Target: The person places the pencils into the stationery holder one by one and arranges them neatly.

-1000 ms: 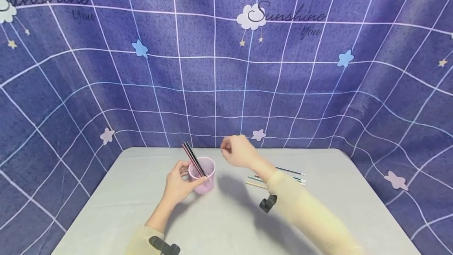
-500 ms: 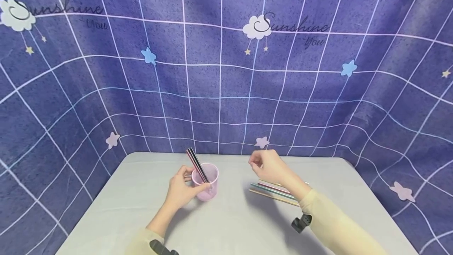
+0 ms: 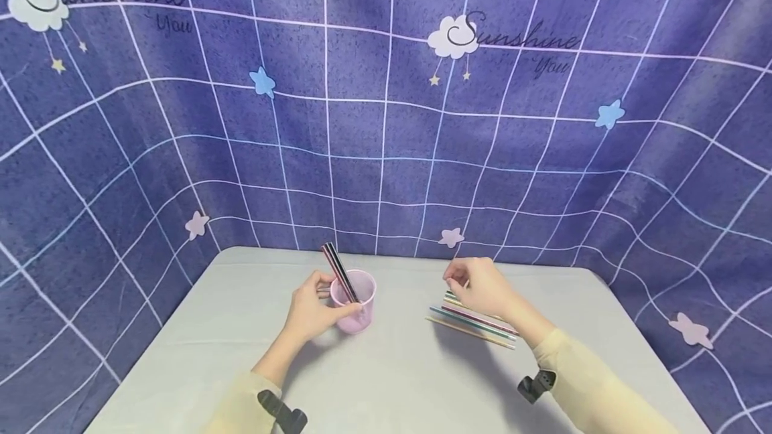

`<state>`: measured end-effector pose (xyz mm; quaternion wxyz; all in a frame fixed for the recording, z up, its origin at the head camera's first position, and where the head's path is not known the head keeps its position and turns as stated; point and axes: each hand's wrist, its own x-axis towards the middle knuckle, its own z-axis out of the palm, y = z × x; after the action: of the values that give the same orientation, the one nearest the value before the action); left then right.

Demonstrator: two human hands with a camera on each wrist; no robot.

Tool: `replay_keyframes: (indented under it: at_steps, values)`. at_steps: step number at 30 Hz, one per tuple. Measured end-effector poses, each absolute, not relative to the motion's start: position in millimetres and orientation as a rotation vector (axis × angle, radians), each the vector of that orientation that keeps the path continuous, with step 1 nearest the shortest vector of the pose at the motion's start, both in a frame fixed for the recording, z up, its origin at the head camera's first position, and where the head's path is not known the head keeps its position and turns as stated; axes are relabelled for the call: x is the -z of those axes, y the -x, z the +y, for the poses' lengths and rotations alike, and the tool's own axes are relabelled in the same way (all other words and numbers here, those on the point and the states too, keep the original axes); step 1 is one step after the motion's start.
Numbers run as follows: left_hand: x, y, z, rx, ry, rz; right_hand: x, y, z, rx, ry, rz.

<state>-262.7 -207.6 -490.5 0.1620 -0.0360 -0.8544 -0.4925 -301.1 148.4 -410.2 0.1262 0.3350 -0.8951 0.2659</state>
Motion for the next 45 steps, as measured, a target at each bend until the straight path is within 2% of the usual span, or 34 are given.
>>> replay_keyframes:
  at_steps: [11, 25, 36, 45]
  values:
    - [490, 249, -220, 1.359, 0.054, -2.475, 469, 291, 166, -0.701, -0.967, -2.717]
    - [484, 254, -210, 1.444, 0.083, -2.441, 498, 280, 185, -0.516, -1.052, -2.740]
    - [486, 259, -205, 1.445, 0.084, -2.424, 496, 284, 189, -0.445, -1.054, -2.704]
    - [490, 263, -205, 1.437, 0.083, -2.420, 467, 302, 188, -0.559, -1.021, -2.770]
